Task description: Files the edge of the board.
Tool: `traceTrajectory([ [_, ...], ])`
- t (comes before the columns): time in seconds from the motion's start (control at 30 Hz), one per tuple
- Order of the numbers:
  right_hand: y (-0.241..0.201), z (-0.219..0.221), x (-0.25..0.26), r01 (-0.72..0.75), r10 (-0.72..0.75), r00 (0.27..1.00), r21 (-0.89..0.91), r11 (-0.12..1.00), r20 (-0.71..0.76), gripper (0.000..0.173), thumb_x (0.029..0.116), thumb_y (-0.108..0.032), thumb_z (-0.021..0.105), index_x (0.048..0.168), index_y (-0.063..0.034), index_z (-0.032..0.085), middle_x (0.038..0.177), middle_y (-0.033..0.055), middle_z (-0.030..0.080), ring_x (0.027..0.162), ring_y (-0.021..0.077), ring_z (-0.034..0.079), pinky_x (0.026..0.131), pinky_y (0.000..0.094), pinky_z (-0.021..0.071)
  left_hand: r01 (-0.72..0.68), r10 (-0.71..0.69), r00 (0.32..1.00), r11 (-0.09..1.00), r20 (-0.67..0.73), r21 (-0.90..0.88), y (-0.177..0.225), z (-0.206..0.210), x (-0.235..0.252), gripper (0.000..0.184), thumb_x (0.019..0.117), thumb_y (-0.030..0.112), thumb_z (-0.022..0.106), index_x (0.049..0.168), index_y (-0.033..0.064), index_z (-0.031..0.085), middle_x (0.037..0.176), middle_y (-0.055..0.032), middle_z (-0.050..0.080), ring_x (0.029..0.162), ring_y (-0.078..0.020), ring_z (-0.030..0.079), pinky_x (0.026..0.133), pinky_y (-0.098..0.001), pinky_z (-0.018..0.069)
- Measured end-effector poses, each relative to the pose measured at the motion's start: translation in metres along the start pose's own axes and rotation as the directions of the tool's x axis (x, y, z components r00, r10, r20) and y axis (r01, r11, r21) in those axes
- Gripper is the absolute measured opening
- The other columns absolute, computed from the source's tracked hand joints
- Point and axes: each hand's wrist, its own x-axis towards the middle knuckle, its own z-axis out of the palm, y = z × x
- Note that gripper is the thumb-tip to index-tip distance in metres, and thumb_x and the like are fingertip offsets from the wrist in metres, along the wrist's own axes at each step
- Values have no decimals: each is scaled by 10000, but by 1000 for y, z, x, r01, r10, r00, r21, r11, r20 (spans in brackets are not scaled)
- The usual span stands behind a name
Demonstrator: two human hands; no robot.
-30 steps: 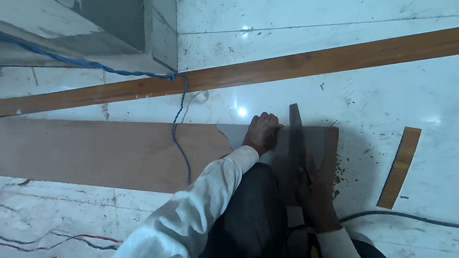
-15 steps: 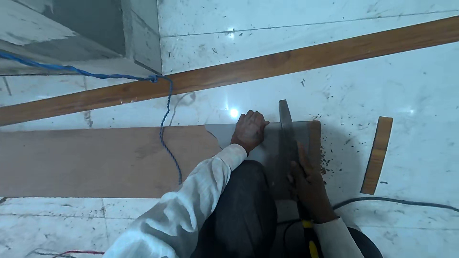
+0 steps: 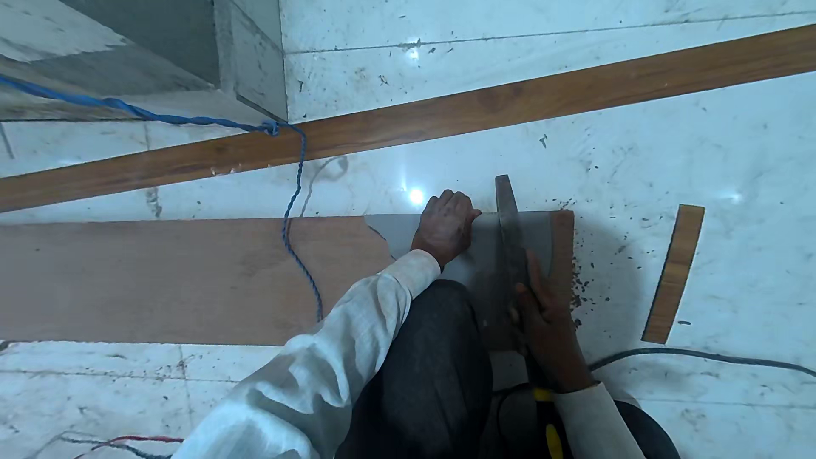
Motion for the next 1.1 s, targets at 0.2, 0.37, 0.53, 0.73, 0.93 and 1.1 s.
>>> traceTrajectory([
  [0.2,-1,9,1,60,-77,994,-206,977,-78,567,1080,-131,437,1624,-143,276,649,57,528,433,140,459,404,313,440,1,-1,1000,1000,1,4,0,-1,0,245,1023,138,582,945,-68,689,975,-221,706,978,-391,689,834,-500,531],
  [0.37,-7,14,11,102,-175,974,-407,908,-146,559,1072,-157,503,1605,-135,338,717,149,631,480,215,526,460,408,477,-1,1,1000,1000,-7,15,0,1,1,247,1025,141,579,933,-60,687,961,-216,705,962,-383,691,813,-497,529],
  [0.53,-7,14,8,104,-169,977,-409,906,-126,572,1070,-123,488,1613,-124,310,751,138,623,511,205,517,482,396,476,-10,10,1000,1000,-24,27,1,1,0,233,1010,135,599,928,-63,692,950,-212,706,954,-382,692,798,-488,532],
  [0.73,-7,15,20,128,-216,970,-513,849,-115,562,1080,-137,467,1615,-108,299,934,216,691,583,284,604,554,491,522,-1,1,1000,1000,-6,20,-1,0,0,248,1013,143,602,922,-74,680,941,-220,700,947,-388,693,796,-495,537],
  [0.93,3,18,-4,183,-300,943,-525,831,-146,542,1044,-86,482,1571,-25,370,827,199,669,563,274,576,527,457,511,21,-21,1000,1000,-11,0,2,-3,2,233,1004,137,618,933,-75,682,958,-228,705,964,-394,697,824,-507,541],
  [1.1,-21,16,35,105,-228,966,-615,781,-124,557,1089,-134,453,1618,-103,282,1226,289,665,914,467,688,813,628,510,20,-22,998,999,57,44,5,-2,-1,270,1034,157,572,975,-82,683,1012,-236,703,1011,-398,688,849,-505,534],
])
